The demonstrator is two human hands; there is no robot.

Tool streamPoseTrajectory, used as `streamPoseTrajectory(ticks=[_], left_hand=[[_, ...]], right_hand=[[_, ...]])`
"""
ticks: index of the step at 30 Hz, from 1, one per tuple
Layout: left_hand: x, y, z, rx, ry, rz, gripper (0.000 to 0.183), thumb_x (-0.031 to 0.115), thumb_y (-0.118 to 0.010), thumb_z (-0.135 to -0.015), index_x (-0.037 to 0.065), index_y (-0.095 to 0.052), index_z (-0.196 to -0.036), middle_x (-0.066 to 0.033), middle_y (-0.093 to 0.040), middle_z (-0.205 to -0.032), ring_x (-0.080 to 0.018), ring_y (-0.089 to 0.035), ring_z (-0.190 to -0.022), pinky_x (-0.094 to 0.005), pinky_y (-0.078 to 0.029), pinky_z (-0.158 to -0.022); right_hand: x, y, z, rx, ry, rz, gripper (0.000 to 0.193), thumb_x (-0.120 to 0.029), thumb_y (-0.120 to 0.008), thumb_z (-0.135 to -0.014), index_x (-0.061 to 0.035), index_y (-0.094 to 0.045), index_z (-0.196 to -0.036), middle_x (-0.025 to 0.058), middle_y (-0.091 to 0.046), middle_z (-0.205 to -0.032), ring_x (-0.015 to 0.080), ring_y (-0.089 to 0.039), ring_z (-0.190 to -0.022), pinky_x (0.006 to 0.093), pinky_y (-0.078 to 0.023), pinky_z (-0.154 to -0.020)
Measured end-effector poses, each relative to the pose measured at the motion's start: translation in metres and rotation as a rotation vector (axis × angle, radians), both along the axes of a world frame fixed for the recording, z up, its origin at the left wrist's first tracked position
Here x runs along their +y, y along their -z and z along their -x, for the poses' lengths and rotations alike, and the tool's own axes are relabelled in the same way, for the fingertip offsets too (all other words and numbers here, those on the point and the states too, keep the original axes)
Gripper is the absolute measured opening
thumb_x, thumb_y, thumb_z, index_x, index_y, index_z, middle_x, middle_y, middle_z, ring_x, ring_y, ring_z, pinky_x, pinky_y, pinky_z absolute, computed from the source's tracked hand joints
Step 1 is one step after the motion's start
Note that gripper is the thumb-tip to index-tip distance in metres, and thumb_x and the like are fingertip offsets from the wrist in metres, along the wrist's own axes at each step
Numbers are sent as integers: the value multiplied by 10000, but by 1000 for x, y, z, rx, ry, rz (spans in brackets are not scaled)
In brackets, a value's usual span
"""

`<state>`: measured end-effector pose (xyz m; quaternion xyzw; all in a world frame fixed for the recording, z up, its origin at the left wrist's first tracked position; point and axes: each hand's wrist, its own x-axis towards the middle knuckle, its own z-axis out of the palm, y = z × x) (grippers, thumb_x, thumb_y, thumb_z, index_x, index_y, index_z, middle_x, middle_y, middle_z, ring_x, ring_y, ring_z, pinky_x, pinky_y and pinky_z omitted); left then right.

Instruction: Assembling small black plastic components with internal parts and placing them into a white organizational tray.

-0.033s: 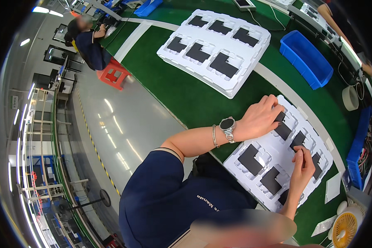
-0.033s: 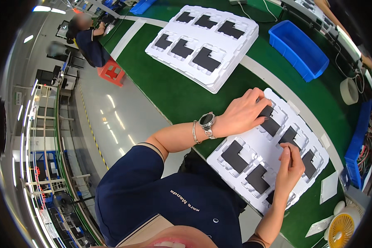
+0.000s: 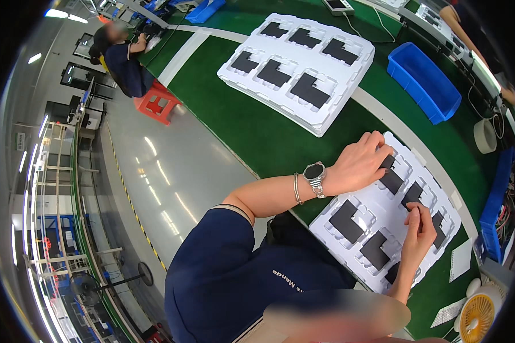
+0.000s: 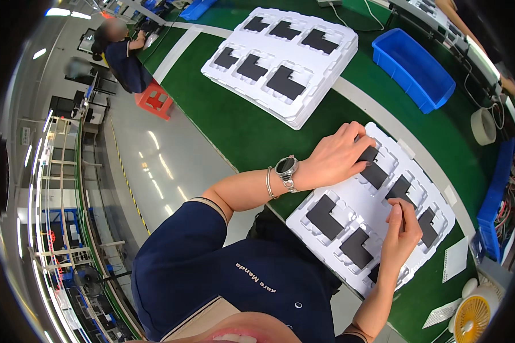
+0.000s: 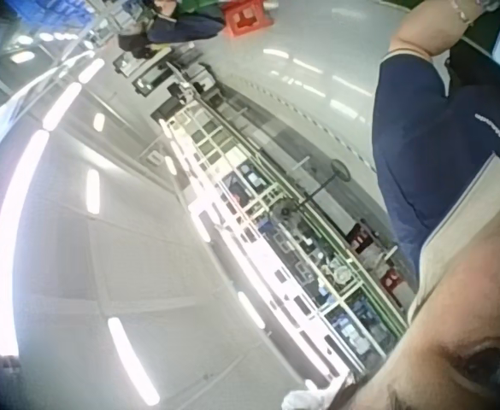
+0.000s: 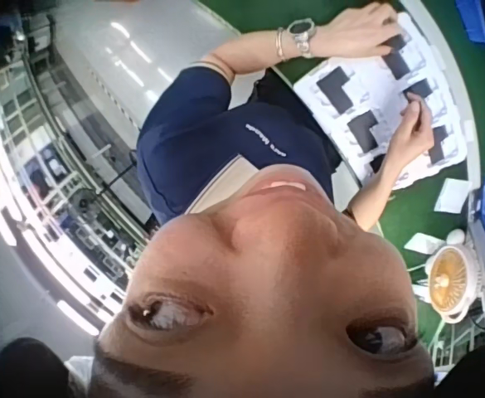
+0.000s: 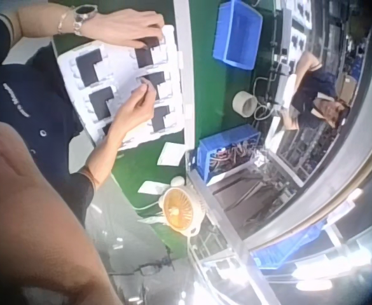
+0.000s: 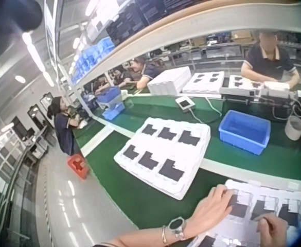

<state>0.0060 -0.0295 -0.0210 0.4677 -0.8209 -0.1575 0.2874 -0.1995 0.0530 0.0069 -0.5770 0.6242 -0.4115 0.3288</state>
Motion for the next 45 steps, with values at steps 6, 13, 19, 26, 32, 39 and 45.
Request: streamPoseTrajectory(ticks=[6,13,19,26,32,39,45], left_hand=[[-1,0,0,13,-6,5,419,103,-760,-725,56,-563,-1091,-107,-455,-1067,-264,-518,-962,-340,-513,-644],[-1,-1,-1,35,6,10,429,92,-754,-726,58,-545,-1100,-113,-454,-1089,-273,-516,-974,-341,-510,-647],[1,0,3,46,-4,15,424,88,-751,-726,41,-537,-1090,-120,-447,-1106,-277,-511,-976,-344,-508,-660],[-1,0,3,53,-9,37,424,95,-752,-717,11,-520,-1063,-124,-450,-1154,-285,-506,-968,-352,-506,-668],[0,0,2,37,-9,31,396,109,-746,-727,11,-546,-1054,-120,-460,-1188,-281,-507,-973,-352,-510,-674],[0,1,2,13,14,48,364,103,-741,-732,30,-581,-1050,-112,-474,-1182,-272,-506,-966,-342,-511,-665],[1,-4,3,83,27,30,330,79,-716,-743,56,-589,-1047,-75,-487,-1156,-254,-503,-947,-337,-503,-662]], right_hand=[[2,-3,-1,16,-14,-23,195,-138,-523,-964,-15,-669,-926,-20,-475,-625,40,-372,-557,231,-246,-492],[3,-3,-1,50,-46,-40,203,-146,-518,-972,-18,-668,-931,-14,-482,-620,41,-364,-543,234,-241,-486],[3,-2,-2,51,-44,-29,198,-143,-521,-970,-17,-669,-934,-10,-491,-619,43,-365,-535,237,-241,-483],[4,-4,-2,68,-45,-61,189,-132,-521,-965,-14,-666,-935,-2,-487,-614,46,-371,-536,238,-247,-484],[3,-4,-3,58,-50,-56,178,-116,-523,-959,-9,-664,-936,3,-486,-611,53,-375,-533,242,-263,-486],[4,-7,-6,68,-63,-95,185,-122,-508,-964,-11,-656,-969,-5,-494,-625,48,-378,-553,231,-257,-493],[6,-4,-6,30,-68,-78,185,-114,-486,-970,-4,-634,-955,-7,-502,-640,50,-395,-584,226,-257,-508]])
